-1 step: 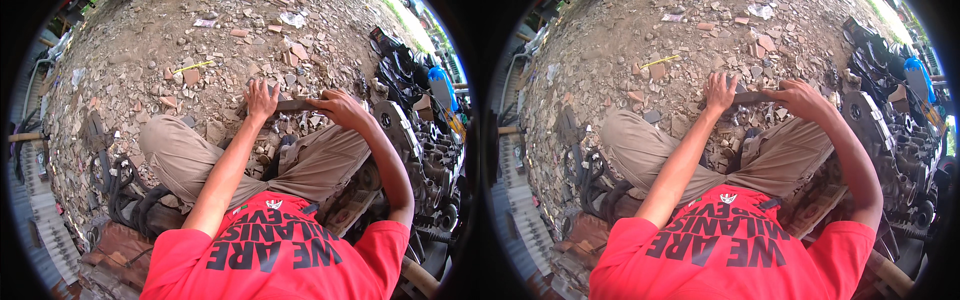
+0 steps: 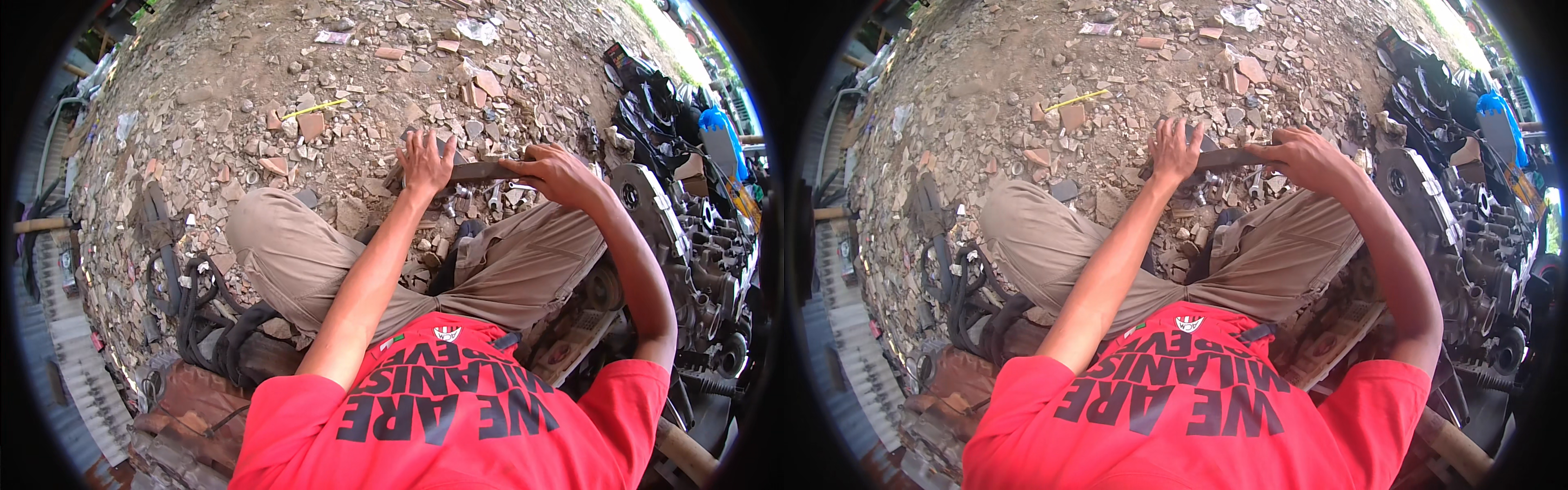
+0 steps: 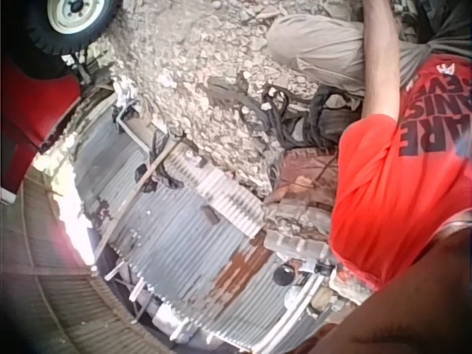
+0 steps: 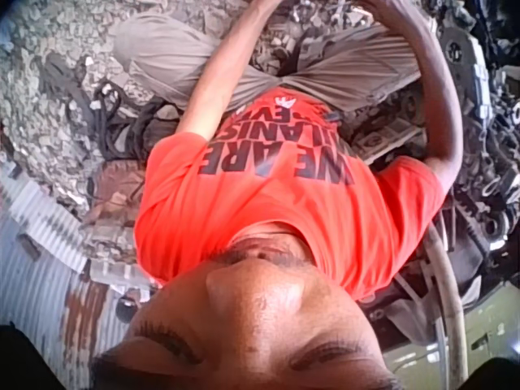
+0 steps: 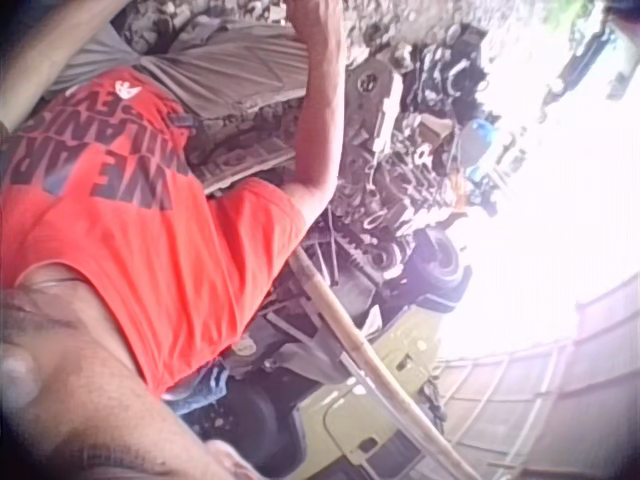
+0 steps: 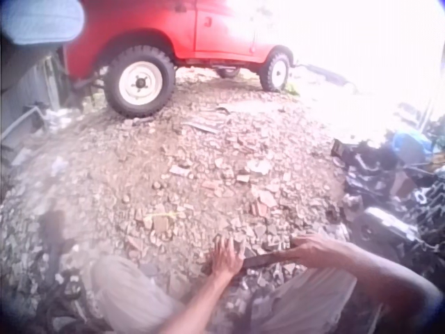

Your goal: The person sits on the ground and uses a wire brush to clean a metal mechanical part. They then attach the cleaned part to a larger engine assembly and secure it with a bolt.

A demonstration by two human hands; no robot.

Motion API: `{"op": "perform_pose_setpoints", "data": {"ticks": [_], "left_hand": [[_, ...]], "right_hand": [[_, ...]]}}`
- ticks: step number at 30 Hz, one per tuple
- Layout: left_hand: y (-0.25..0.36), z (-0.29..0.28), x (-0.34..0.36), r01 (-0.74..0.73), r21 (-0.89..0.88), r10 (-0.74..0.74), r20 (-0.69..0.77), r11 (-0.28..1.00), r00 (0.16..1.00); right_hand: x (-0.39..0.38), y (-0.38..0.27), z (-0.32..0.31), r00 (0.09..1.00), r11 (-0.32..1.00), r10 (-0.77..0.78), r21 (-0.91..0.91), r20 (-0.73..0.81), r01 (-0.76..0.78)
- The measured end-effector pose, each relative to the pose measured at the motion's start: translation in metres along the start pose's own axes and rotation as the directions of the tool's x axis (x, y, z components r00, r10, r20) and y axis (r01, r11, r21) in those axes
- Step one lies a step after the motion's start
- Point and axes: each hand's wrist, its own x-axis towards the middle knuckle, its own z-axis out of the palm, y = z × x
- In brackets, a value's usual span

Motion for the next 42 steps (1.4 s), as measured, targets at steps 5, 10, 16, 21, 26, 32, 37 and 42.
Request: {"op": "perform_pose_setpoints", "data": {"ticks": [5, 10, 16, 21, 26, 32, 37, 42], "left_hand": [[-0.014, -0.009, -0.007, 0.032, 0.053, -0.031, -0.024, 0.998, 0.999], [-0.022, -0.013, 0.01, -0.056, 0.145, 0.102, -0.337, 0.988, 0.936], [-0.005, -0.043, 0.036, 0.069, -0.553, -0.251, -0.259, 0.83, 0.933], [-0.058, -0.028, 0.059, 0.211, -0.682, -0.493, -0.248, 0.7, 0.834], [-0.069, 0.001, 0.048, 0.302, -0.468, -0.323, 0.037, 0.83, 0.946], [-0.082, 0.03, 0.051, 0.427, -0.639, -0.408, 0.189, 0.639, 0.893], [-0.082, 0.023, 0.049, 0.394, -0.897, -0.382, 0.3, 0.199, 0.874], [-0.102, -0.015, 0.026, 0.303, -0.938, -0.407, 0.346, -0.167, 0.846]], "right_hand": [[0.011, -0.014, 0.005, 0.994, 0.998, 0.043, 0.047, 0.097, -0.048], [0.011, 0.003, 0.052, 0.995, 1.0, 0.012, 0.004, -0.097, -0.012], [-0.015, 0.032, 0.042, 0.932, 0.955, 0.226, 0.253, -0.284, -0.155], [-0.027, 0.02, 0.02, 0.984, 0.952, 0.176, 0.25, 0.026, -0.177], [-0.029, 0.021, 0.036, 0.978, 0.967, 0.161, 0.176, 0.13, -0.182], [-0.014, 0.033, 0.057, 0.976, 0.995, 0.079, 0.04, 0.201, -0.088], [0.011, 0.023, 0.088, 0.973, 0.991, 0.118, 0.04, 0.198, -0.128], [0.039, 0.0, 0.08, 0.988, 0.94, 0.122, 0.308, 0.091, -0.144]]}}
